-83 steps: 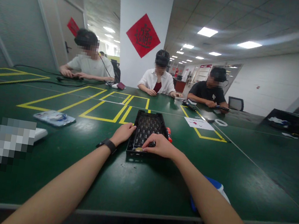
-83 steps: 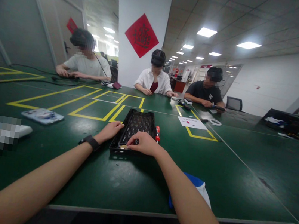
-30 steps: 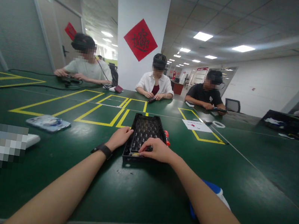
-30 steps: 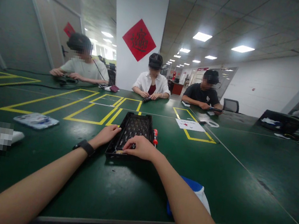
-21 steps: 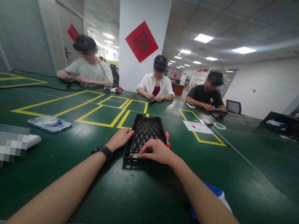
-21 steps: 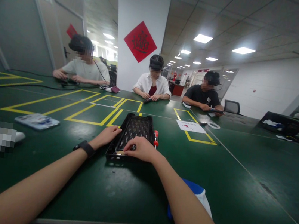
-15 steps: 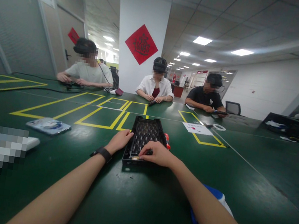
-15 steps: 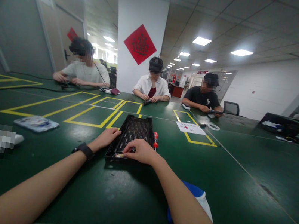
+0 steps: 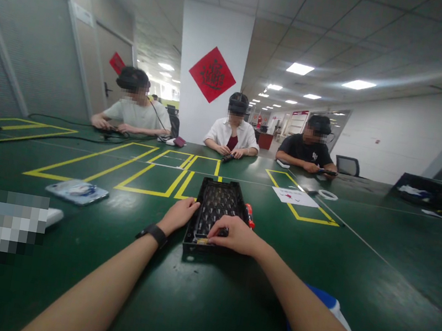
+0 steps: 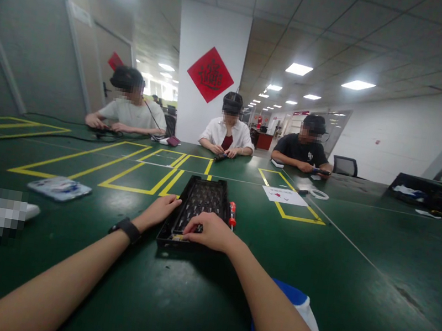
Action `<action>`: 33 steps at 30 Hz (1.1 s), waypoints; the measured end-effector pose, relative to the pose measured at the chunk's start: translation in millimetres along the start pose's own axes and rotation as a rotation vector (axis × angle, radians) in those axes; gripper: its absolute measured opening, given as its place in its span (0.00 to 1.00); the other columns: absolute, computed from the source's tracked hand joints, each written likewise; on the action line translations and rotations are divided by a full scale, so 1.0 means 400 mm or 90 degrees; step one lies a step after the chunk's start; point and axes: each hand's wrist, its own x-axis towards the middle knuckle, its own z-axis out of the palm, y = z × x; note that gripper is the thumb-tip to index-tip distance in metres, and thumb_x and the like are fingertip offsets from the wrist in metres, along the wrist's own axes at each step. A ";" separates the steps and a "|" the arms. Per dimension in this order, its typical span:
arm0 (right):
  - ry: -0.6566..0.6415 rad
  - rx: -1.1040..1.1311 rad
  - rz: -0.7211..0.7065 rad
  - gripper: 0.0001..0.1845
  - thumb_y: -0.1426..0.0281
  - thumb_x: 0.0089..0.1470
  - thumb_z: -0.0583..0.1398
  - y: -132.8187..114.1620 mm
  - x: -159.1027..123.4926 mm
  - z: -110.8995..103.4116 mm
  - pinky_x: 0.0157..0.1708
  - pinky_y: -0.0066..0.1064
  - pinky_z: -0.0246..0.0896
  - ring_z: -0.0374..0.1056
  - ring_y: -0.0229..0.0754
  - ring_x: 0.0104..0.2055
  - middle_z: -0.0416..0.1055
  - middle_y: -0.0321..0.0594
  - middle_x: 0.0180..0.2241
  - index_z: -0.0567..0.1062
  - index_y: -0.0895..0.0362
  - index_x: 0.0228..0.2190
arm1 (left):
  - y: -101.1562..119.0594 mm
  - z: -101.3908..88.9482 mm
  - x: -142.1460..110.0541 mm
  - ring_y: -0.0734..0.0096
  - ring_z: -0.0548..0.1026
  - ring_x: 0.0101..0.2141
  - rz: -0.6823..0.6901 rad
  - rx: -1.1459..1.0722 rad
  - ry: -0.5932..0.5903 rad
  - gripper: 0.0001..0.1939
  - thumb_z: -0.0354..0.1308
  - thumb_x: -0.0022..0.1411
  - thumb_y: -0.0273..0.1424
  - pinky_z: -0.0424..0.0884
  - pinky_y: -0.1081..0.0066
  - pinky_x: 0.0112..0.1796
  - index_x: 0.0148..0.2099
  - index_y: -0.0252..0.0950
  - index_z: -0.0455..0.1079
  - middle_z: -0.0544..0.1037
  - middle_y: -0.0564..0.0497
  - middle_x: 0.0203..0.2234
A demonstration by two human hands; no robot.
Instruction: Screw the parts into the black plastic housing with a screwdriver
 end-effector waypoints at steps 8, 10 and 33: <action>0.007 -0.005 -0.001 0.09 0.67 0.47 0.62 0.003 0.001 0.000 0.40 0.27 0.61 0.69 0.37 0.36 0.76 0.39 0.32 0.78 0.58 0.31 | -0.002 -0.002 0.001 0.72 0.63 0.25 -0.005 -0.006 -0.009 0.17 0.43 0.61 0.39 0.56 0.73 0.28 0.23 0.37 0.55 0.65 0.54 0.20; 0.004 -0.001 0.000 0.08 0.67 0.47 0.63 0.003 0.001 0.000 0.40 0.28 0.61 0.69 0.37 0.36 0.76 0.39 0.32 0.78 0.58 0.31 | -0.003 -0.001 0.001 0.72 0.64 0.25 -0.004 -0.007 -0.006 0.17 0.43 0.61 0.39 0.55 0.73 0.28 0.23 0.37 0.55 0.66 0.54 0.20; -0.007 0.043 0.005 0.10 0.68 0.46 0.62 0.010 0.001 0.006 0.39 0.28 0.63 0.71 0.37 0.34 0.76 0.40 0.32 0.77 0.60 0.32 | 0.004 -0.002 -0.005 0.72 0.64 0.24 -0.027 0.001 0.004 0.17 0.44 0.60 0.39 0.55 0.73 0.27 0.22 0.37 0.54 0.64 0.54 0.19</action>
